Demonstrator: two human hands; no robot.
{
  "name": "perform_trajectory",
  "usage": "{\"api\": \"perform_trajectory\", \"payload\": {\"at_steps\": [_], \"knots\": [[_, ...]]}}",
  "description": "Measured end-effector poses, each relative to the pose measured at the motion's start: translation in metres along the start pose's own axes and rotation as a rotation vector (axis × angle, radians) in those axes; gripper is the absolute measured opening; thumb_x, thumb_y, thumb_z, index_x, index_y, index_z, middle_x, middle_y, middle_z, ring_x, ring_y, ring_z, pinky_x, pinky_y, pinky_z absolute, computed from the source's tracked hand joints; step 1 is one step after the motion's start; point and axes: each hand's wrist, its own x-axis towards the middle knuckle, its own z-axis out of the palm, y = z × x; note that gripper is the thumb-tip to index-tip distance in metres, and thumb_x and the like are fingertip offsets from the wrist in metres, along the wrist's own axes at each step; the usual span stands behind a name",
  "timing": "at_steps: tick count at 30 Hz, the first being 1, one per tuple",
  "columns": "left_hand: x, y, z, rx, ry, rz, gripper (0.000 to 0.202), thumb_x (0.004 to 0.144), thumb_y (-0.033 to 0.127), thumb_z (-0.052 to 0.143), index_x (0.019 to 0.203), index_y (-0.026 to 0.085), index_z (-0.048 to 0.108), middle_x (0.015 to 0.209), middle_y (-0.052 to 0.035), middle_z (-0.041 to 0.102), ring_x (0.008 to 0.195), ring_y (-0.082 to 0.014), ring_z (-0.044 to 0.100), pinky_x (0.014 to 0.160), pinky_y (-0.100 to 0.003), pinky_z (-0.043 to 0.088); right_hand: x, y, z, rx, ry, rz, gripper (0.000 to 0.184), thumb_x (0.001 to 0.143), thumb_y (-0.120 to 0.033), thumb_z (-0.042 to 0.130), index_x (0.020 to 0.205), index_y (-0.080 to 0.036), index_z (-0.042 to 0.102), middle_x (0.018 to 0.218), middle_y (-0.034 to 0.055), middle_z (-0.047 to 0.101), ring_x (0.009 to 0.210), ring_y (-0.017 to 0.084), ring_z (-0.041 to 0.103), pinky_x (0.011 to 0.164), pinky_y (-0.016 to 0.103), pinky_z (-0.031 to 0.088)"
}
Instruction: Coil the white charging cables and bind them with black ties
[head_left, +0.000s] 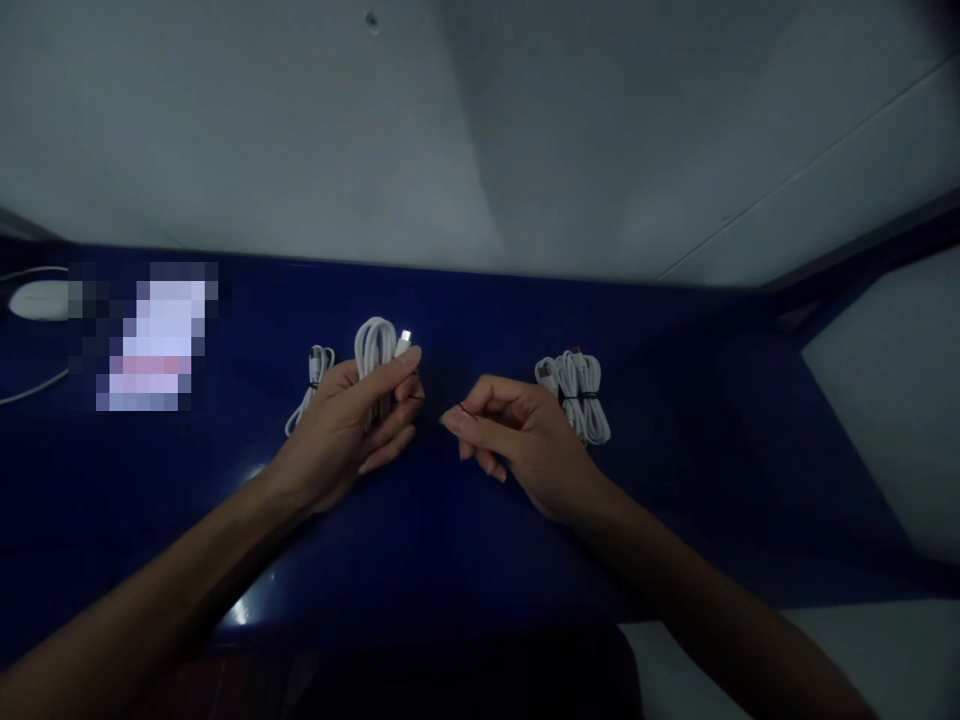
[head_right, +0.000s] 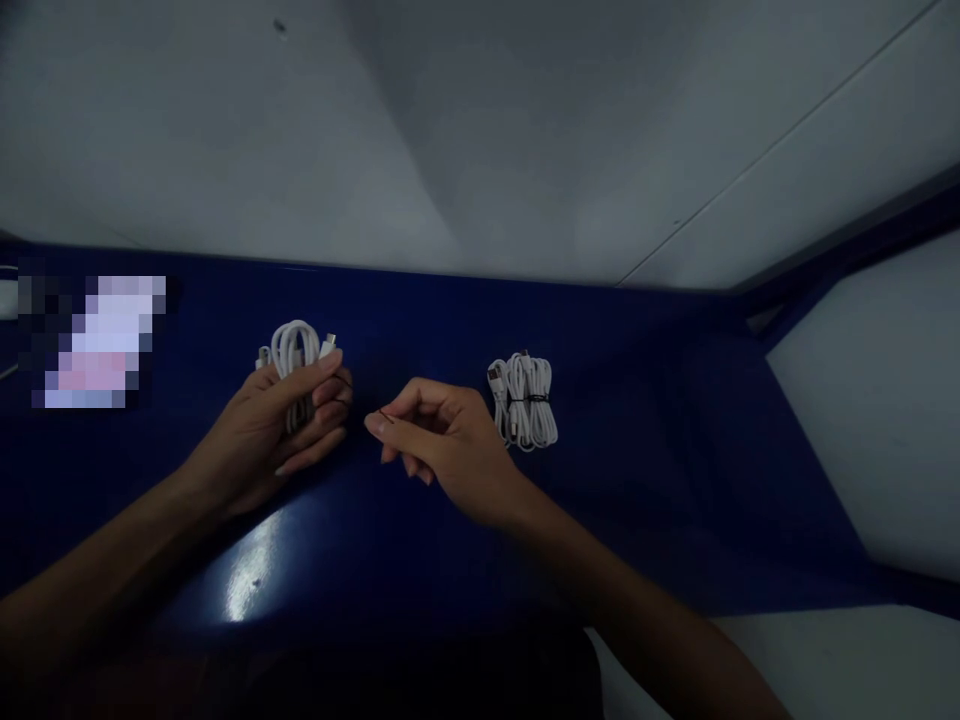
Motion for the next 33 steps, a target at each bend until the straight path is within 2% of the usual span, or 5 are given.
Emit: {"api": "perform_trajectory", "payload": {"at_steps": [8, 17, 21, 28, 33], "knots": [[-0.0010, -0.0047, -0.0016, 0.162, 0.084, 0.110, 0.052, 0.107, 0.033, 0.072, 0.062, 0.020, 0.050, 0.051, 0.0087, 0.032, 0.037, -0.0047, 0.026, 0.034, -0.017, 0.029, 0.0016, 0.0047, 0.0018, 0.027, -0.005, 0.034, 0.017, 0.097, -0.022, 0.081, 0.082, -0.020, 0.073, 0.066, -0.0028, 0.072, 0.048, 0.007, 0.053, 0.045, 0.020, 0.040], [-0.0009, -0.0041, 0.0007, 0.180, 0.181, 0.124, 0.045, 0.101, 0.028, 0.077, 0.064, 0.020, 0.054, 0.049, 0.0089, 0.033, 0.038, -0.0055, 0.027, 0.035, -0.018, 0.026, 0.0009, 0.0071, 0.0037, 0.091, 0.009, 0.053, 0.026, 0.098, -0.026, 0.083, 0.076, -0.020, 0.069, 0.063, -0.0043, 0.069, 0.045, 0.006, 0.052, 0.044, 0.019, 0.042], [0.0007, -0.0041, -0.0010, 0.170, 0.188, 0.128, 0.046, 0.103, 0.030, 0.075, 0.065, 0.020, 0.052, 0.051, 0.0091, 0.033, 0.038, -0.0052, 0.025, 0.034, -0.018, 0.026, 0.0009, 0.0066, 0.0056, -0.020, 0.015, -0.027, 0.026, 0.098, -0.035, 0.085, 0.083, -0.019, 0.072, 0.066, -0.0019, 0.072, 0.046, 0.008, 0.057, 0.042, 0.019, 0.045], [0.0011, -0.0047, 0.0021, 0.195, 0.225, 0.171, 0.046, 0.102, 0.030, 0.075, 0.063, 0.020, 0.053, 0.051, 0.0075, 0.039, 0.035, -0.0056, 0.032, 0.032, -0.019, 0.025, -0.0027, -0.0015, 0.0041, -0.223, 0.039, -0.048, 0.021, 0.091, -0.033, 0.092, 0.100, -0.020, 0.079, 0.080, 0.0001, 0.076, 0.060, 0.012, 0.068, 0.043, 0.019, 0.051], [0.0000, -0.0041, 0.0022, 0.230, 0.220, 0.163, 0.047, 0.101, 0.031, 0.077, 0.061, 0.020, 0.054, 0.049, 0.0068, 0.041, 0.033, -0.0052, 0.034, 0.031, -0.019, 0.025, -0.0043, -0.0020, 0.0047, -0.244, 0.030, -0.085, 0.027, 0.105, -0.044, 0.076, 0.094, -0.019, 0.078, 0.078, 0.0010, 0.074, 0.059, 0.011, 0.065, 0.045, 0.020, 0.050]]}}
